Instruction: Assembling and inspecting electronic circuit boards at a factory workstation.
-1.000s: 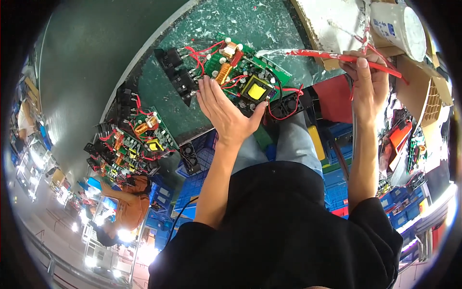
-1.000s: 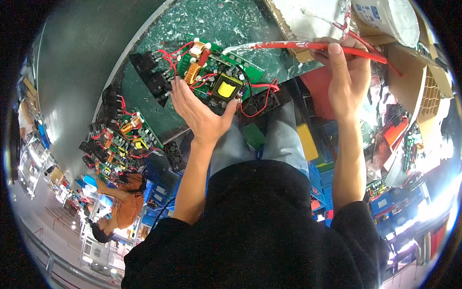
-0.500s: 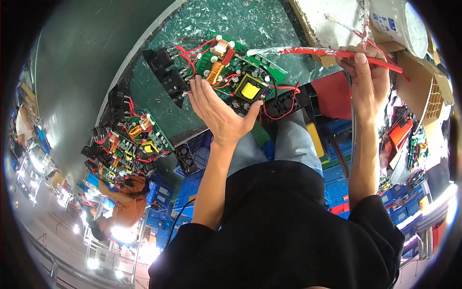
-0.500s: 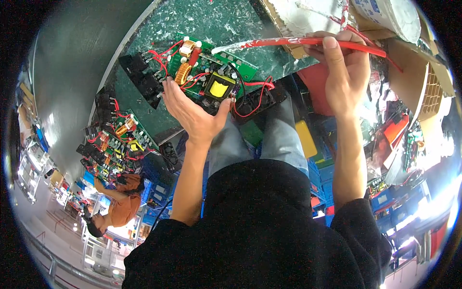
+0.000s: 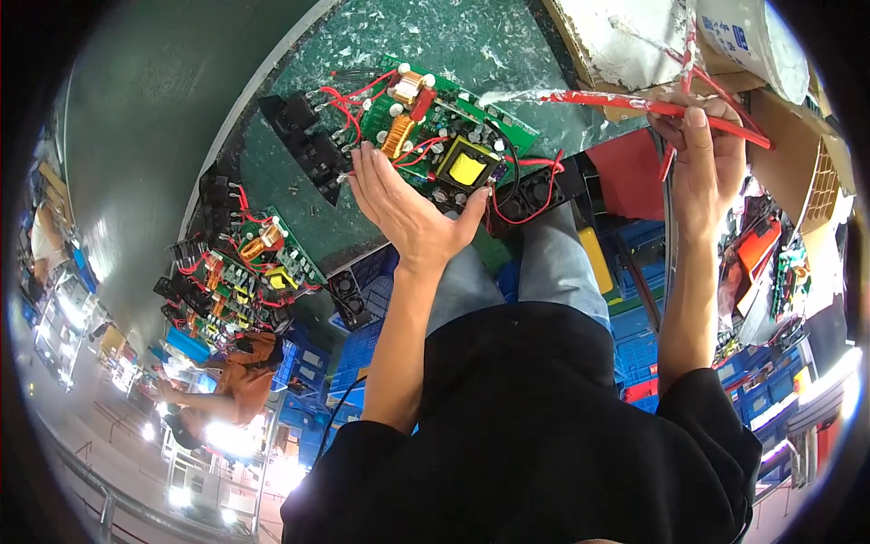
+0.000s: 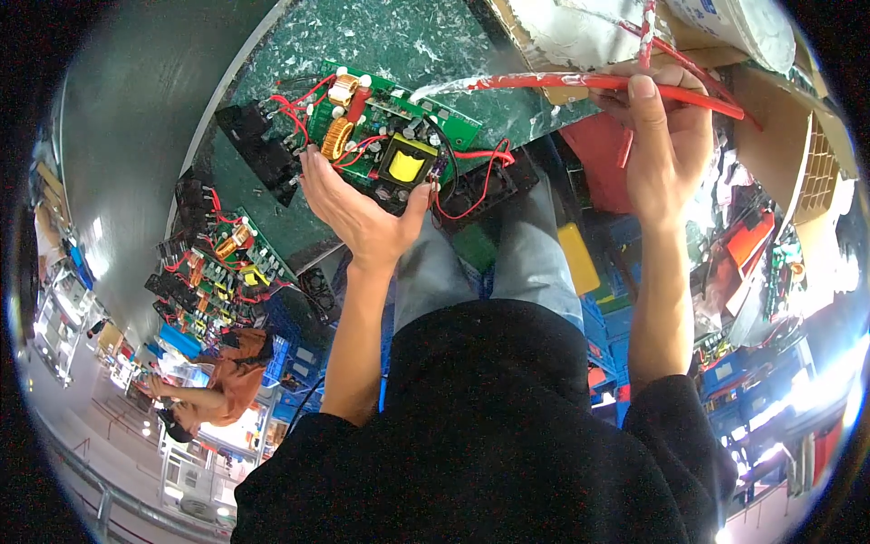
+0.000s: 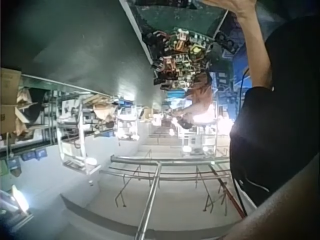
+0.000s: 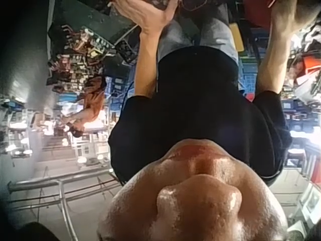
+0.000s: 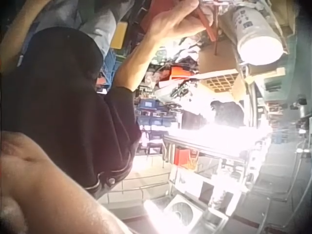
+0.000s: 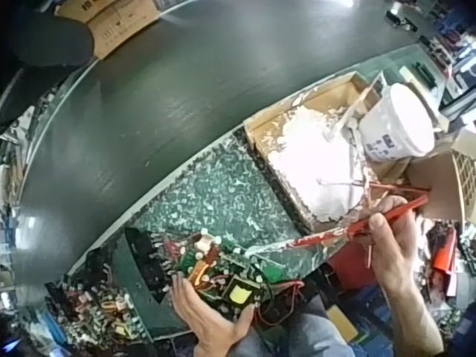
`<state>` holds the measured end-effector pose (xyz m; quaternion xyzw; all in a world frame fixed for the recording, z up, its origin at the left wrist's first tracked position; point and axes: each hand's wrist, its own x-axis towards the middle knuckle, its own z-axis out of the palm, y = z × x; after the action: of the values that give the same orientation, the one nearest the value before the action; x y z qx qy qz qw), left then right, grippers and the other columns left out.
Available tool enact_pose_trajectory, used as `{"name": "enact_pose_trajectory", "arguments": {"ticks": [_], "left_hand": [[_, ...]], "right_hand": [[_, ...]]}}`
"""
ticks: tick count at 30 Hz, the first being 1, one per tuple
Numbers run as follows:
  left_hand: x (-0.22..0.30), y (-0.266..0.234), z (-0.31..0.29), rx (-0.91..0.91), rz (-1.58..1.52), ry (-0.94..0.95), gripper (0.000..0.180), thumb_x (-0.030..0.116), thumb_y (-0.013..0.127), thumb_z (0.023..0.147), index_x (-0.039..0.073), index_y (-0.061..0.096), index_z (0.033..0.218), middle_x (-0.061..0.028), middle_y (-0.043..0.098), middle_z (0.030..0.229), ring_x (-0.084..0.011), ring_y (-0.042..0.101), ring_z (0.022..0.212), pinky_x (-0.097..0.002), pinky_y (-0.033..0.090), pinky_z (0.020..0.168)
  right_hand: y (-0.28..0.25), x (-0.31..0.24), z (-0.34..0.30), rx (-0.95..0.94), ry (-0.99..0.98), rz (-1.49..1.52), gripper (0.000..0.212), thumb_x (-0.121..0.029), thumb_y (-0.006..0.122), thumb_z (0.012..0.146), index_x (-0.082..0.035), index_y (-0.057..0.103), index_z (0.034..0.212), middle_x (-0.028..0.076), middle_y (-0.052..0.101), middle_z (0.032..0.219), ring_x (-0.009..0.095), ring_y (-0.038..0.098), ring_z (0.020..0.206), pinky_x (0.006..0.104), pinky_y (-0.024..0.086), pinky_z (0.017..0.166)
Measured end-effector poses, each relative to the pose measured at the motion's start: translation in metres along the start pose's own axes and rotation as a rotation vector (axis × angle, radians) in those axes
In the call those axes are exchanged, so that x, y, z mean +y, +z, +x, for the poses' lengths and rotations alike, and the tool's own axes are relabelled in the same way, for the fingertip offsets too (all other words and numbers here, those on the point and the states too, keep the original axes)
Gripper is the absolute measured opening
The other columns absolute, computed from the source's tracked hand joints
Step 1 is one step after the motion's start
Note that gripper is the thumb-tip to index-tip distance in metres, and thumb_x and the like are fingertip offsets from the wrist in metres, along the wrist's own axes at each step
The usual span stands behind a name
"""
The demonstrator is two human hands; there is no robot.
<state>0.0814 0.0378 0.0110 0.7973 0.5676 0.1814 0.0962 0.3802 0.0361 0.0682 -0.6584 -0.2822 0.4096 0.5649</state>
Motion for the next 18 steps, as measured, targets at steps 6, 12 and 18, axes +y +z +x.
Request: {"name": "enact_pose_trajectory", "arguments": {"ticks": [6,12,18], "left_hand": [[-0.002,0.004,-0.001,0.027,0.014,0.009,0.113,0.071,0.059,0.080,-0.015,0.022,0.144,-0.0324,0.031,0.146,-0.0460,0.031,0.138,-0.0590,0.020,0.113],[-0.002,0.003,-0.001,0.024,0.026,0.008,0.114,0.072,0.058,0.080,-0.014,0.022,0.145,-0.0321,0.031,0.147,-0.0462,0.032,0.138,-0.0593,0.021,0.113],[-0.001,0.005,-0.002,0.016,0.023,-0.006,0.115,0.073,0.058,0.079,-0.013,0.021,0.146,-0.0315,0.030,0.148,-0.0463,0.031,0.138,-0.0591,0.019,0.113]], "right_hand": [[0.000,0.001,0.000,0.018,0.006,0.053,0.014,-0.008,0.057,0.098,0.001,0.052,0.107,0.017,0.066,0.103,0.024,0.067,0.092,0.0420,0.060,0.083],[0.003,0.006,-0.001,-0.008,0.011,0.040,0.013,-0.010,0.052,0.101,0.000,0.051,0.110,0.017,0.065,0.110,0.024,0.066,0.099,0.0414,0.057,0.087],[-0.007,0.005,0.003,-0.006,-0.026,0.005,0.013,-0.010,0.052,0.101,-0.001,0.052,0.110,0.017,0.064,0.112,0.025,0.066,0.100,0.0411,0.057,0.086]]}}
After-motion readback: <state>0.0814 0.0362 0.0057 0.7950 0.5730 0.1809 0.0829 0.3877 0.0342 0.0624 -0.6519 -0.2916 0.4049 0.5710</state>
